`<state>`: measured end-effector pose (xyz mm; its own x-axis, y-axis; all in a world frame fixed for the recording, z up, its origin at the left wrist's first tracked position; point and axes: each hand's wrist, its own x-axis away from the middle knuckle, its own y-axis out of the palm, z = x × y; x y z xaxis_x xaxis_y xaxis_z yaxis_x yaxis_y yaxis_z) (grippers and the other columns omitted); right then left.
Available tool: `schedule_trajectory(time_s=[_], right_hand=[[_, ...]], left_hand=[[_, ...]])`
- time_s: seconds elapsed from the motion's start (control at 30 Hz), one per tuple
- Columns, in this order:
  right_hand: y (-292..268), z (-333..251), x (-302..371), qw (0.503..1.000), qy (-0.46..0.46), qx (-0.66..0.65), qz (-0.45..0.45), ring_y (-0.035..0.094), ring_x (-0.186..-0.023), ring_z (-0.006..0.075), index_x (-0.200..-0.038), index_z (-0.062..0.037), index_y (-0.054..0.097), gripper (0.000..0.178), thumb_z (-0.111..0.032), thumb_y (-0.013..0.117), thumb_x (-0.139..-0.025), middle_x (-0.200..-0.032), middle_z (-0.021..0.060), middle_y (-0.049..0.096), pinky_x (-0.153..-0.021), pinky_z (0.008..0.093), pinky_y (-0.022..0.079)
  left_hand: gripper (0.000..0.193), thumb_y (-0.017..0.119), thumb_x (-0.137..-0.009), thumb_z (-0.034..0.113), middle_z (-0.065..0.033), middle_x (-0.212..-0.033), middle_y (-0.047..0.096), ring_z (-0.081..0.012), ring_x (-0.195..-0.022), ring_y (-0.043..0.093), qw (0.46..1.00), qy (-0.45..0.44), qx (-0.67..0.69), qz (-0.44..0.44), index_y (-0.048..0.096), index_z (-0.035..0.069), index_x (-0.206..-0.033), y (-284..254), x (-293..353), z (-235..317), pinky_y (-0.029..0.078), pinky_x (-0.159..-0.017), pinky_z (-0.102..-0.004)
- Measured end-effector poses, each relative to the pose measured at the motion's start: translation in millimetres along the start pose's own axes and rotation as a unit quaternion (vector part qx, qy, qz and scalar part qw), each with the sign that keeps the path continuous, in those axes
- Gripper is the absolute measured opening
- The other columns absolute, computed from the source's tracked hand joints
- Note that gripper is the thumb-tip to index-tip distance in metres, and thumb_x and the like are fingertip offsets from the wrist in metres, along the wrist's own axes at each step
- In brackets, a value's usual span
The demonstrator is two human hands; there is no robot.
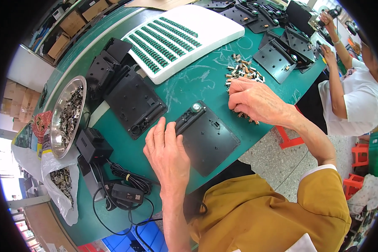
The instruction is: The person assembles a device by picking up a metal contact and pressing it into a black plastic housing. They then take a green circular component from a tray and press it into the housing before inserting a second metal contact and setting the assembly aside.
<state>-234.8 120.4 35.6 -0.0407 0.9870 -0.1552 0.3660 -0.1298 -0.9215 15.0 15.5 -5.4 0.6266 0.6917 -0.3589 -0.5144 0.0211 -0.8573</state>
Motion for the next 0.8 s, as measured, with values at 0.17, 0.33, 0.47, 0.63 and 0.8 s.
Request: schedule_trajectory(time_s=[0.17,0.33,0.47,0.63,0.8], right_hand=[[2.9,4.8,-2.3,0.999,0.019,-0.028,0.03,0.057,-0.096,0.0288,-0.084,-0.0021,0.065,0.004,-0.001,0.066,-0.08,-0.092,0.0092,0.056,-0.082,0.0388,0.047],[2.2,5.1,-1.7,0.998,0.016,-0.058,0.027,0.057,-0.098,0.029,-0.087,-0.0025,0.065,0.007,-0.002,0.068,-0.08,-0.095,0.0093,0.057,-0.083,0.0391,0.048],[7.8,5.3,1.5,0.998,0.006,-0.04,0.049,0.057,-0.098,0.0293,-0.086,-0.0024,0.065,0.011,-0.002,0.07,-0.077,-0.096,0.01,0.057,-0.084,0.0397,0.048],[9.4,2.1,-0.3,0.997,-0.009,-0.043,0.063,0.057,-0.095,0.0295,-0.087,-0.0024,0.063,0.012,-0.001,0.069,-0.077,-0.092,0.0096,0.057,-0.081,0.039,0.048],[7.8,1.0,-1.7,0.987,0.004,-0.126,0.102,0.062,-0.082,0.0261,-0.089,-0.0015,0.061,0.012,0.002,0.067,-0.079,-0.083,0.0091,0.062,-0.072,0.0379,0.049]], left_hand=[[0.034,0.067,-0.089,0.004,-0.012,-0.135,0.059,-0.0312,-0.126,0.051,1.0,-0.005,-0.001,0.004,0.063,0.004,-0.122,0.0,-0.3,2.6,0.041,-0.102,-0.0431],[0.034,0.067,-0.088,0.003,-0.012,-0.134,0.059,-0.0314,-0.125,0.052,1.0,-0.003,-0.002,0.011,0.063,0.004,-0.123,-0.1,0.1,0.4,0.041,-0.102,-0.043],[0.034,0.067,-0.088,0.002,-0.012,-0.134,0.059,-0.0315,-0.125,0.053,1.0,0.0,0.003,0.012,0.063,0.004,-0.123,0.2,-0.7,2.2,0.041,-0.102,-0.043],[0.036,0.068,-0.087,0.005,-0.0131,-0.135,0.058,-0.0315,-0.126,0.051,1.0,0.008,0.001,0.008,0.062,0.002,-0.122,0.1,0.1,0.4,0.042,-0.1,-0.0449],[0.035,0.068,-0.088,0.006,-0.0129,-0.135,0.058,-0.0315,-0.126,0.051,1.0,0.008,-0.002,0.006,0.062,0.002,-0.122,0.1,-0.2,1.3,0.041,-0.101,-0.045]])
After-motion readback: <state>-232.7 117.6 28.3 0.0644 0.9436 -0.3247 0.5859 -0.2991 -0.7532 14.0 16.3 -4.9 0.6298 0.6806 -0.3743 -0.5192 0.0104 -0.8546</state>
